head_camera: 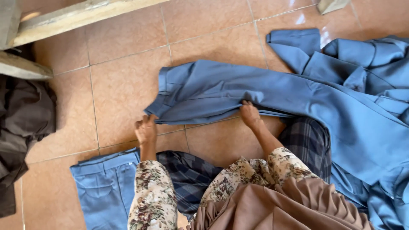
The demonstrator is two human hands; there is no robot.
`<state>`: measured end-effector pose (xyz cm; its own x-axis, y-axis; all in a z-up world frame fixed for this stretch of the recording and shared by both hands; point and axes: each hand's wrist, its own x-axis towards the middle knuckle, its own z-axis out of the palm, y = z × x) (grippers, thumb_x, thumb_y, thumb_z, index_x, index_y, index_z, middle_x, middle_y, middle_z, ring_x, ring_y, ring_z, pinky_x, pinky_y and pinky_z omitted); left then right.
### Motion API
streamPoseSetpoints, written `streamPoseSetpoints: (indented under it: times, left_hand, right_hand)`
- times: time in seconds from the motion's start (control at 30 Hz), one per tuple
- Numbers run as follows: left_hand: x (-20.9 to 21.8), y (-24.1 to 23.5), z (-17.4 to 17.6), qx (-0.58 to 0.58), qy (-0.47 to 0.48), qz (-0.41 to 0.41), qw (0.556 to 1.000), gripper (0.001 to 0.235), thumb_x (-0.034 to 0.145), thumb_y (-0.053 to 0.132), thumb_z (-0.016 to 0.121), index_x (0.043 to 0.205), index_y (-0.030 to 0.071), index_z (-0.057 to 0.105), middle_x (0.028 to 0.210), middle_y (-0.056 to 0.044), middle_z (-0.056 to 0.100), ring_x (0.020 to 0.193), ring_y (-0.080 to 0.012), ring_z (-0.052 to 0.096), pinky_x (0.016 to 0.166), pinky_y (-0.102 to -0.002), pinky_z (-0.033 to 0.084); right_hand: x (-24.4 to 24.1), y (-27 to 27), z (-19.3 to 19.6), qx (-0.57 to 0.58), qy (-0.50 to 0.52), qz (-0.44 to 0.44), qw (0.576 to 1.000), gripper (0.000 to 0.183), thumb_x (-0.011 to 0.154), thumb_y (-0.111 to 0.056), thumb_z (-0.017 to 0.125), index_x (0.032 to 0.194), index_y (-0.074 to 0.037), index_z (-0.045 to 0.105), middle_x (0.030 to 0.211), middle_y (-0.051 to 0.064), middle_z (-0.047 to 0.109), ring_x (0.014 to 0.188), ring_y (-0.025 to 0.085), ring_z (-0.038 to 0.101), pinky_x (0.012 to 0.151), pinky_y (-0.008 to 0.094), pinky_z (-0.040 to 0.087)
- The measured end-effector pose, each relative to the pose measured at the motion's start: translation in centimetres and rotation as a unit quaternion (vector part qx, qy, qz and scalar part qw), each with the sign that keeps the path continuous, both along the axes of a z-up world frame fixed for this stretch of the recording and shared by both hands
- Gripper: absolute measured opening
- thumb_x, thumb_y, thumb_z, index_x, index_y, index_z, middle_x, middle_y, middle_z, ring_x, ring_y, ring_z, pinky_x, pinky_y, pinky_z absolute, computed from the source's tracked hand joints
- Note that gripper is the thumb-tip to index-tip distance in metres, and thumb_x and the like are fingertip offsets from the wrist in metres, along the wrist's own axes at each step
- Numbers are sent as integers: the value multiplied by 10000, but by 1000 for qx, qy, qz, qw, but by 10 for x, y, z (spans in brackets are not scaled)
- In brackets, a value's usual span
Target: The person sits on a tiled floor and folds multiple pairs of blue trousers by hand. Each pair is laid flat, folded lengthwise, then folded into a compact rectangle and placed into a growing stack.
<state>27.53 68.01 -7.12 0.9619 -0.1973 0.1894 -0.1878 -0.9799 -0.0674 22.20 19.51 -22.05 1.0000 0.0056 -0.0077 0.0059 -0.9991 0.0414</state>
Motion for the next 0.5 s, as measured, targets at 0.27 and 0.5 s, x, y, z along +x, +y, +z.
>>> streamPoseSetpoints:
  times: [0.27,0.5]
  left_hand:
    - [-8,161,15,50,40,278,959,199,927,114,600,991,298,563,1124,-42,577,937,-313,680,912,-446,417]
    - [-68,-2,86,-436,388,260,769,786,924,768,519,1018,31,773,838,-268,756,738,-369,766,635,-377,609]
  right_hand:
    - [-6,177,41,116,-7,99,988,173,874,-244,603,827,-244,769,1008,-28,681,990,240,646,711,411,565]
    - [-11,201,56,148,-70,150,975,164,843,-215,612,727,-183,722,883,-7,636,884,233,655,644,387,558]
